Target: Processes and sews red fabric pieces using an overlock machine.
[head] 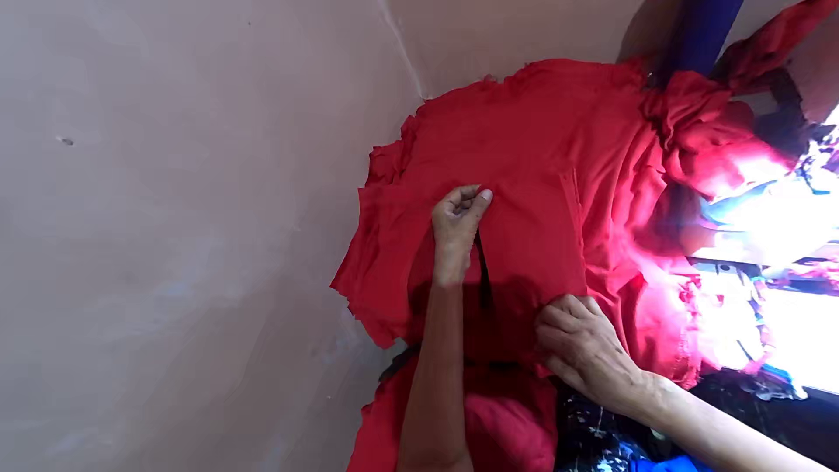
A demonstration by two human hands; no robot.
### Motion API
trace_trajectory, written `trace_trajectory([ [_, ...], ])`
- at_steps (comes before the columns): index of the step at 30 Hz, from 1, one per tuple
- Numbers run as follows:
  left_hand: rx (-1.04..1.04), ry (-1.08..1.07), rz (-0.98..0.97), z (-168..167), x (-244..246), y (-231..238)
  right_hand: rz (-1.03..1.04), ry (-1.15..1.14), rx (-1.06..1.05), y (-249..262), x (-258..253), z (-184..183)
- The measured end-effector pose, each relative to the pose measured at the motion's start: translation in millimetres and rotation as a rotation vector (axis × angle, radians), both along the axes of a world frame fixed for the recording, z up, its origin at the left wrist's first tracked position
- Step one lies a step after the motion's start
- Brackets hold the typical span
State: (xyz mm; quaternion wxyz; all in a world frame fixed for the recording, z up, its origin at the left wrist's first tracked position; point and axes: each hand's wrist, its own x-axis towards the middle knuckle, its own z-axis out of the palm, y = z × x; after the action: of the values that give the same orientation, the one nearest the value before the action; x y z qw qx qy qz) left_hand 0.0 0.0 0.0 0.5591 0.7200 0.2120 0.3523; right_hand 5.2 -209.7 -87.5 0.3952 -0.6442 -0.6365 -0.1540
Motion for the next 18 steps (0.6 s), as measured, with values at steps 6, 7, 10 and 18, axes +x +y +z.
trace_trajectory([
  [6, 0.284, 0.0, -0.019, 9.0, -16.4, -18.7, 0.137, 0.171, -0.042, -17.7, 9.8, 21.2],
  [7, 0.365, 0.009, -0.06, 13.5, -21.5, -24.6, 0.128, 0.218, -0.015, -19.9, 13.2, 28.3],
  [10, 0.424, -0.017, -0.195, 26.7, -28.6, -46.0, 0.1, 0.399, 0.095, -24.8, 26.7, 56.3],
  [18, 0.243, -0.131, -0.437, 38.8, -29.7, -93.1, -0.091, 0.684, 0.325, -36.2, 44.8, 103.8],
])
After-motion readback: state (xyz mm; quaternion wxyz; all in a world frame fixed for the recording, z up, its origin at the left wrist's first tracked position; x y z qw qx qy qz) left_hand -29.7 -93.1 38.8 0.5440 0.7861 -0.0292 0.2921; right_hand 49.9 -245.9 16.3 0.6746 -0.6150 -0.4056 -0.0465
